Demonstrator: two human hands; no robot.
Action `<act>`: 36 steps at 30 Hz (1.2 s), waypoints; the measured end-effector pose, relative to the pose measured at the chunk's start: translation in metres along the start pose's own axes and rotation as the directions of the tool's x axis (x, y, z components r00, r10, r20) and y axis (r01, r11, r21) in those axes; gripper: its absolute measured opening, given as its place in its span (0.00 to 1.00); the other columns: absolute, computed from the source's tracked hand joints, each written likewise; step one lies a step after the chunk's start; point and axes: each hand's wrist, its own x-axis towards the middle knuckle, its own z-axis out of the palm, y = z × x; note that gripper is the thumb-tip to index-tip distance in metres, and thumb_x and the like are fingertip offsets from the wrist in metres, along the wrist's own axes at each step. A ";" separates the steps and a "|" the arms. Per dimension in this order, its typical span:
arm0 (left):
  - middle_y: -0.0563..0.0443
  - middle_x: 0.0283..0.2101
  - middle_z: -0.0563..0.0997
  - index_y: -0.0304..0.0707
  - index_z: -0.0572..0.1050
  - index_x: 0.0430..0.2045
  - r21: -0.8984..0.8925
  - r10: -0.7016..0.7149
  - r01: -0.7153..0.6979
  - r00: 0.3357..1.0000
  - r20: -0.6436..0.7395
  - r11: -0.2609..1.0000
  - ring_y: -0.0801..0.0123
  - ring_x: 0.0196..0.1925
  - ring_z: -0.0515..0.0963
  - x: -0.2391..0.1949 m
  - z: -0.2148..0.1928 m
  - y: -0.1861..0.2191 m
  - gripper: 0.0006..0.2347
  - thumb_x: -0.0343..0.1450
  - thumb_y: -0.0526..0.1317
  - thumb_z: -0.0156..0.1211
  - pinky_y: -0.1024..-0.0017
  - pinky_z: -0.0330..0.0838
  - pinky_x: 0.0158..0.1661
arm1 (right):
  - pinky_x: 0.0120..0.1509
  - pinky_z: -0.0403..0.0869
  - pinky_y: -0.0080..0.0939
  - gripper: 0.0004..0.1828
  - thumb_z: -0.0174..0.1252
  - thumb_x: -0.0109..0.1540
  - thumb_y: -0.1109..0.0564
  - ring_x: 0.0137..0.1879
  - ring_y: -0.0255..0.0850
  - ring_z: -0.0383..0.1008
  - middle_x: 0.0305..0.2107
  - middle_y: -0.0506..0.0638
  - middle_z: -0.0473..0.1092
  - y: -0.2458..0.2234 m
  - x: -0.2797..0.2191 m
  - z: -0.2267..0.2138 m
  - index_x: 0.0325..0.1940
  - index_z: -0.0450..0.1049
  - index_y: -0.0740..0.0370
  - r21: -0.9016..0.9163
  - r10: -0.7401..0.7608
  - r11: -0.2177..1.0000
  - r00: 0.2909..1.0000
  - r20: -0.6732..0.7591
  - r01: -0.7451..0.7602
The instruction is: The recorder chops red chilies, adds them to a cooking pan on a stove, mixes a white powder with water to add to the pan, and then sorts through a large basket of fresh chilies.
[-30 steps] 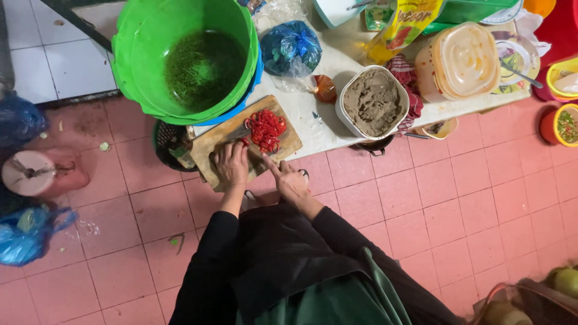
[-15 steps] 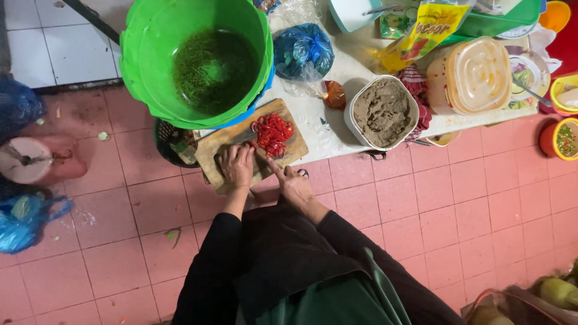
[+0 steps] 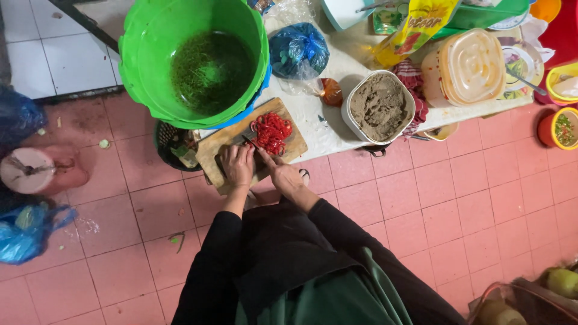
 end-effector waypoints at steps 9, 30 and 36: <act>0.50 0.39 0.75 0.45 0.80 0.35 -0.023 0.007 -0.008 1.000 -0.029 1.000 0.51 0.47 0.75 -0.007 0.010 -0.008 0.05 0.71 0.42 0.66 0.52 0.67 0.48 | 0.40 0.74 0.58 0.44 0.46 0.63 0.64 0.31 0.58 0.76 0.37 0.59 0.73 -0.003 -0.045 -0.007 0.82 0.46 0.44 -0.204 0.063 0.977 0.998 0.005 -0.061; 0.45 0.40 0.72 0.42 0.76 0.33 -0.017 -0.023 0.023 1.000 0.018 1.000 0.49 0.46 0.74 -0.013 0.024 -0.018 0.05 0.74 0.41 0.64 0.51 0.67 0.48 | 0.38 0.76 0.59 0.42 0.45 0.63 0.64 0.34 0.61 0.77 0.39 0.65 0.72 -0.002 -0.045 -0.004 0.81 0.48 0.43 -0.070 0.118 0.991 0.991 0.055 -0.114; 0.46 0.41 0.73 0.40 0.77 0.36 -0.095 0.024 -0.020 0.999 0.034 0.995 0.49 0.47 0.74 -0.010 0.009 -0.016 0.04 0.72 0.38 0.62 0.53 0.67 0.48 | 0.40 0.76 0.58 0.41 0.45 0.63 0.64 0.36 0.61 0.78 0.40 0.65 0.73 0.003 -0.025 0.021 0.81 0.49 0.44 -0.034 0.051 0.998 0.998 -0.021 -0.051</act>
